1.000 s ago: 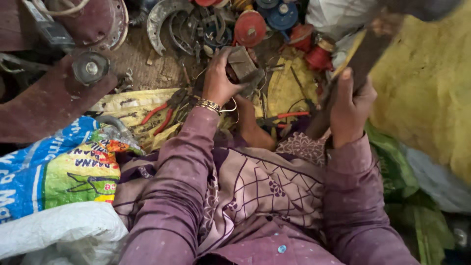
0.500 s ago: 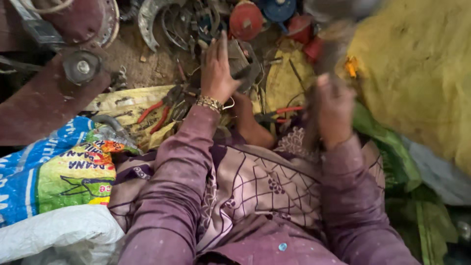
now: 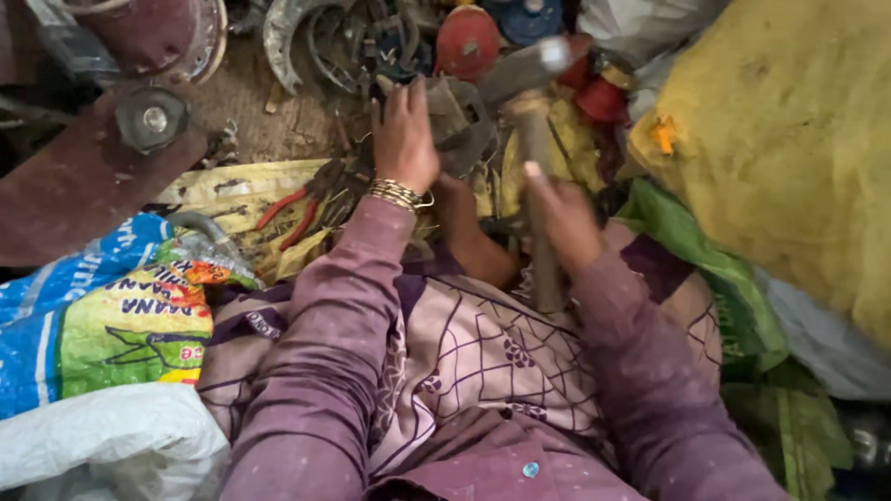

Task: The person sits on the floor and uses a hammer and a screwdriver to dismantle a cylindrical metal electrical component, likely a motor stator. They repeatedly strike the object to separate parts and pull out copper windings.

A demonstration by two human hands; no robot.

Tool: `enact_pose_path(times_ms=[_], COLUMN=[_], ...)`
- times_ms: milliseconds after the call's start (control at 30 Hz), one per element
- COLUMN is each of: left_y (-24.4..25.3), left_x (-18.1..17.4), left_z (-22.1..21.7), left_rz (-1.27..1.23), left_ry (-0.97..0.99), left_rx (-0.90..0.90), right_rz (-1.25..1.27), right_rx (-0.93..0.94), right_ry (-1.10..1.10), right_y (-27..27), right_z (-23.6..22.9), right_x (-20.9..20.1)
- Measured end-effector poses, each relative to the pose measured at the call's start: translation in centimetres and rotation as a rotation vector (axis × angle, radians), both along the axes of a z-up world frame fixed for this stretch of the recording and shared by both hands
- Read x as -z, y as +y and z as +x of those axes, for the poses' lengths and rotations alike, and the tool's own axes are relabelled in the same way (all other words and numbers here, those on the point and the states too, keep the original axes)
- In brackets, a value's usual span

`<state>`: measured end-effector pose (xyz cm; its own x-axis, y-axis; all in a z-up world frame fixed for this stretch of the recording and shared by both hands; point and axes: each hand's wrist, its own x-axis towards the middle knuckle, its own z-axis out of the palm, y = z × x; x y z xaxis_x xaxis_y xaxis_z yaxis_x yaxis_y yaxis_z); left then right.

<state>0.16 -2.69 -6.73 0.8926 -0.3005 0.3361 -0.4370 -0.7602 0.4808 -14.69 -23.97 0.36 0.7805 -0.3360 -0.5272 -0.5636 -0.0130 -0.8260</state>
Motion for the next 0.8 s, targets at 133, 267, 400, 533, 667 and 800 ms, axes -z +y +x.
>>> enact_pose_path(times_ms=[133,267,400,533,667,800], left_y=[-0.1,0.7,1.5,1.7,1.3,2.0], left_x=[-2.0,-4.4,-5.8,-6.4,-7.3,-7.9], left_z=[-0.2,-0.7,-0.5,-0.7,-1.5,-1.5], left_rz=[-0.083,-0.594,-0.783,-0.426,-0.575,-0.604], left_ry=[0.191,0.120,0.004,-0.107,-0.077,-0.055], left_rx=[0.016,0.100,0.194,0.185,0.171,0.187], right_rz=[-0.063,-0.065,-0.006,-0.126,-0.091,-0.253], right_rx=[0.134,0.218,0.183,0.086,0.086,0.028], right_ry=[-0.358,-0.798,-0.979,-0.952,-1.030,-0.857], right_y=[-2.2,-2.5,-1.1,1.0,1.6,1.9], right_z=[-1.8,-3.7,-5.0,-5.8,-7.0,-6.9], right_x=[-5.4,-10.3,-10.7,-10.6,-11.1,-9.2])
